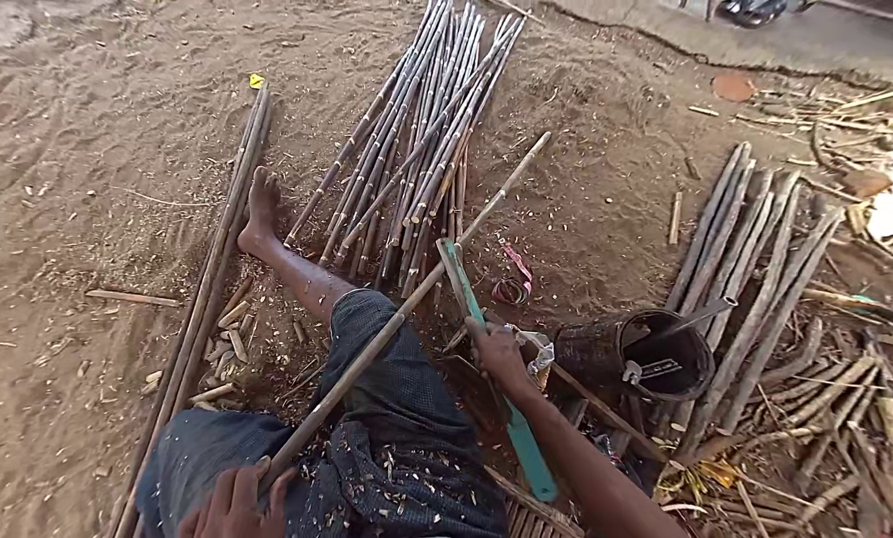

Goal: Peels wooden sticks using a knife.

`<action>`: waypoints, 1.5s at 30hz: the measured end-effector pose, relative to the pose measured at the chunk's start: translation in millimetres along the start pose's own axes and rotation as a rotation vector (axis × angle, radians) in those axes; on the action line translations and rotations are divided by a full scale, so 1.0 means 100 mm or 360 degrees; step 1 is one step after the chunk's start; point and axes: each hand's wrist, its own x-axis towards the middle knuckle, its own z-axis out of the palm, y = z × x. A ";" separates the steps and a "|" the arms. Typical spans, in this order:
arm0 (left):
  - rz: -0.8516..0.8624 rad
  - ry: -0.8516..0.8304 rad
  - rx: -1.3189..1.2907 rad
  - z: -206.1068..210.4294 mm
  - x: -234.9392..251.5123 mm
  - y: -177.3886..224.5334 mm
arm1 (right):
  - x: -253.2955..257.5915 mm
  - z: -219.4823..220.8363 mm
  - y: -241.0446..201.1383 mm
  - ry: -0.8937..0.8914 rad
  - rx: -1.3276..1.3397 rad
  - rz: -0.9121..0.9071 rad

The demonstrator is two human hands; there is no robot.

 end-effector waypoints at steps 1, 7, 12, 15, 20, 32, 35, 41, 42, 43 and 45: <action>-0.0006 0.0035 0.0036 0.01 0.01 0.00 | -0.08 0.03 -0.07 -0.0145 -0.0117 -0.0086; 0.0006 0.0076 0.0071 0.04 -0.01 0.00 | -0.11 -0.03 -0.11 -0.0215 -0.0164 -0.0086; 0.0014 0.0017 0.0072 -0.02 -0.04 0.03 | -0.27 0.12 -0.14 -0.0540 -0.0346 -0.0293; 0.0016 -0.0037 0.0010 -0.03 -0.01 0.01 | -0.25 0.10 -0.17 -0.0532 -0.0338 -0.0247; -0.0044 -0.0060 -0.0114 -0.06 -0.02 0.01 | -0.01 0.08 0.05 -0.0076 -0.0086 -0.0093; -0.0043 -0.0261 -0.0230 -0.09 0.04 -0.08 | -0.33 0.22 0.02 -0.0461 -0.0274 -0.0245; -0.0048 -0.0339 -0.0227 -0.13 0.02 -0.04 | 0.06 0.11 0.18 0.0030 0.0188 0.0046; -0.0051 -0.0386 -0.0236 -0.15 0.08 -0.06 | -0.30 0.19 -0.03 -0.0444 -0.0343 -0.0278; -0.0044 -0.0377 -0.0241 -0.13 0.08 -0.06 | -0.15 0.12 0.03 -0.0274 -0.0132 -0.0158; -0.0044 -0.0361 -0.0241 -0.12 0.06 -0.05 | -0.01 0.08 0.12 -0.0103 0.0075 -0.0052; -0.0069 -0.0314 -0.0243 -0.11 0.05 -0.03 | 0.04 0.11 0.20 -0.0003 0.0095 -0.0067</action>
